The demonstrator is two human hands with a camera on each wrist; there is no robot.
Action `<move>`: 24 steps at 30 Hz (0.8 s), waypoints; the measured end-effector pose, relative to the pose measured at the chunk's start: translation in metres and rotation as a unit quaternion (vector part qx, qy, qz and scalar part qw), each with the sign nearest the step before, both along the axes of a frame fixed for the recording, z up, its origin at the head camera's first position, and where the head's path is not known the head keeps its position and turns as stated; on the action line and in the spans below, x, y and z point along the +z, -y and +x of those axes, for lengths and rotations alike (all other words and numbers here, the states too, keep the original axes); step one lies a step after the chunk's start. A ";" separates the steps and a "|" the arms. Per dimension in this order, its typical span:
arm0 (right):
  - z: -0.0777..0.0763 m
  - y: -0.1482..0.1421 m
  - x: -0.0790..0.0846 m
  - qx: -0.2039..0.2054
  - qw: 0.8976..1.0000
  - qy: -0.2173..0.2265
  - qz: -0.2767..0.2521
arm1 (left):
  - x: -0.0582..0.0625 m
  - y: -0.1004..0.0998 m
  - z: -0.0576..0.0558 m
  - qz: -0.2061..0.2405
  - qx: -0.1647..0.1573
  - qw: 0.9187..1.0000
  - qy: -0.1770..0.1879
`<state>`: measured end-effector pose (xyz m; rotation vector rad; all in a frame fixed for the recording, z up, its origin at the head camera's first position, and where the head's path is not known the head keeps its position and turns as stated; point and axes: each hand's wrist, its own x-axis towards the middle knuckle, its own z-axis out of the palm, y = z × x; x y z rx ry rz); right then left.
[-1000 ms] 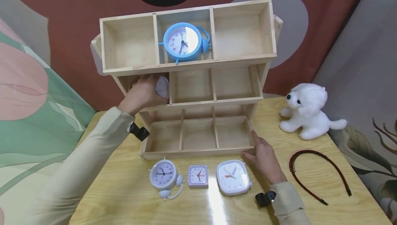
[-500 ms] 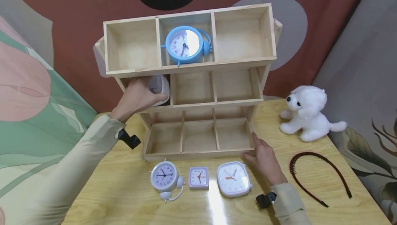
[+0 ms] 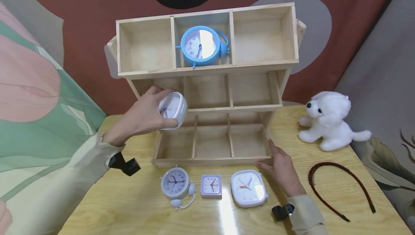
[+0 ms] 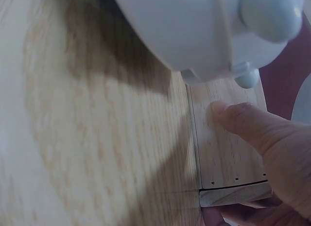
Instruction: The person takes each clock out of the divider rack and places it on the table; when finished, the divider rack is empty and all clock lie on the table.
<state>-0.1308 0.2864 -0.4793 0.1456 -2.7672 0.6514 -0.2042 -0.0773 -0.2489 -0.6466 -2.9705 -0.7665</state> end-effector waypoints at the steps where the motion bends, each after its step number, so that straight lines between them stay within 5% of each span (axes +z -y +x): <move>1: 0.000 0.000 0.000 0.001 1.000 -0.002 -0.001 | -0.001 0.001 0.003 -0.002 0.000 1.000 0.001; 7: 0.001 0.001 -0.003 0.005 1.000 0.004 -0.009 | -0.008 0.015 0.018 -0.011 -0.006 1.000 -0.028; 11: 0.001 0.004 -0.006 0.008 1.000 -0.002 -0.010 | -0.020 0.037 0.039 -0.021 -0.004 0.999 -0.048; 18: -0.001 0.004 -0.003 0.014 1.000 -0.027 -0.004 | -0.051 0.079 0.080 -0.035 0.023 0.996 -0.085; 24: 0.000 0.001 -0.001 0.015 0.999 -0.035 -0.001 | -0.085 0.098 0.107 -0.037 0.065 0.994 -0.078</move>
